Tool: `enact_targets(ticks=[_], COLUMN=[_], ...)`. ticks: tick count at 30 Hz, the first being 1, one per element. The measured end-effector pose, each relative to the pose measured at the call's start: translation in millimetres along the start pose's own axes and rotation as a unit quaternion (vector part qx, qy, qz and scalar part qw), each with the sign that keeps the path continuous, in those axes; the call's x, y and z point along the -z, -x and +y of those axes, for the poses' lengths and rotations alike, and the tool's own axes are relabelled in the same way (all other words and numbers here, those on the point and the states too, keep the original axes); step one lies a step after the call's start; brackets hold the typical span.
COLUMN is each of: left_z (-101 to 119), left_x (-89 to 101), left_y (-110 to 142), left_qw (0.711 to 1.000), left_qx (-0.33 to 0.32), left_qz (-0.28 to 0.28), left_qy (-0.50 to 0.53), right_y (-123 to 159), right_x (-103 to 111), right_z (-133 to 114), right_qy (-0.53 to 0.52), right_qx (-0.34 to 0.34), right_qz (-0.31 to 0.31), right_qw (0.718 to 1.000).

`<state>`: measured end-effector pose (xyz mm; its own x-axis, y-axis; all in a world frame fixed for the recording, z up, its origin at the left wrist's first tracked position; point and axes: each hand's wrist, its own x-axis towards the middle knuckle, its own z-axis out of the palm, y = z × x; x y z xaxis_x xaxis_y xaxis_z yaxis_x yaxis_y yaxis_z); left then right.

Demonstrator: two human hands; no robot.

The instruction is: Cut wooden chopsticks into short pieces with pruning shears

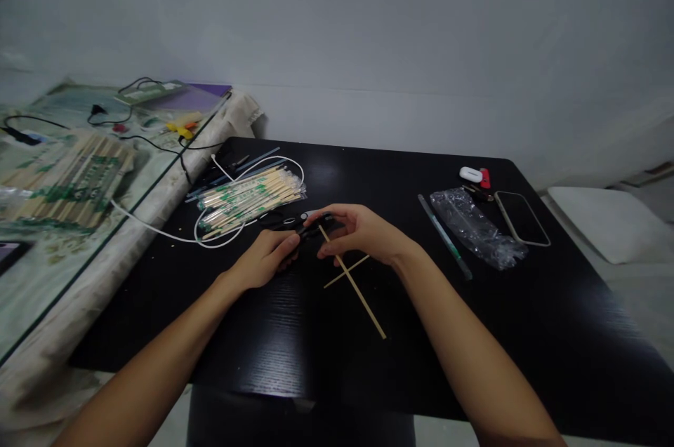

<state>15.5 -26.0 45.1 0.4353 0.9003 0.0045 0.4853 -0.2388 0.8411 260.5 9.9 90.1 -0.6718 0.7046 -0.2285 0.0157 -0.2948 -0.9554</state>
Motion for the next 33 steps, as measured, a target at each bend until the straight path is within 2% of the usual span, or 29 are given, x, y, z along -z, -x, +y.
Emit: enact_targets(ticks=[17, 22, 24, 26, 29, 33], left_z=[-6, -9, -11, -13, -17, -20], left_x=[-2.7, -3.4, -5.1, -7.4, -10.4, -10.5], left_y=[-3, -6, -8, -10, -14, -20], left_qw=[0.999, 0.998, 0.997, 0.989, 0.956, 0.921], left_qx=[0.025, 0.04, 0.066, 0.129, 0.229, 0.256], left_qz=[-0.002, 0.012, 0.032, 0.046, 0.062, 0.094], left_qy=[-0.029, -0.048, -0.019, 0.052, 0.175, 0.278], right_y=[-3, 4, 6, 8, 6, -3], right_x=[5, 8, 10, 14, 22, 31], right_z=[2, -6, -9, -11, -7, 4], right_qy=[-0.035, -0.041, -0.026, -0.001, 0.059, 0.153], right_qx=[0.011, 0.05, 0.071, 0.077, 0.066, -0.005], right_qz=[-0.001, 0.024, 0.036, 0.053, 0.103, 0.159], right_qw=[0.999, 0.998, 0.996, 0.996, 0.991, 0.975])
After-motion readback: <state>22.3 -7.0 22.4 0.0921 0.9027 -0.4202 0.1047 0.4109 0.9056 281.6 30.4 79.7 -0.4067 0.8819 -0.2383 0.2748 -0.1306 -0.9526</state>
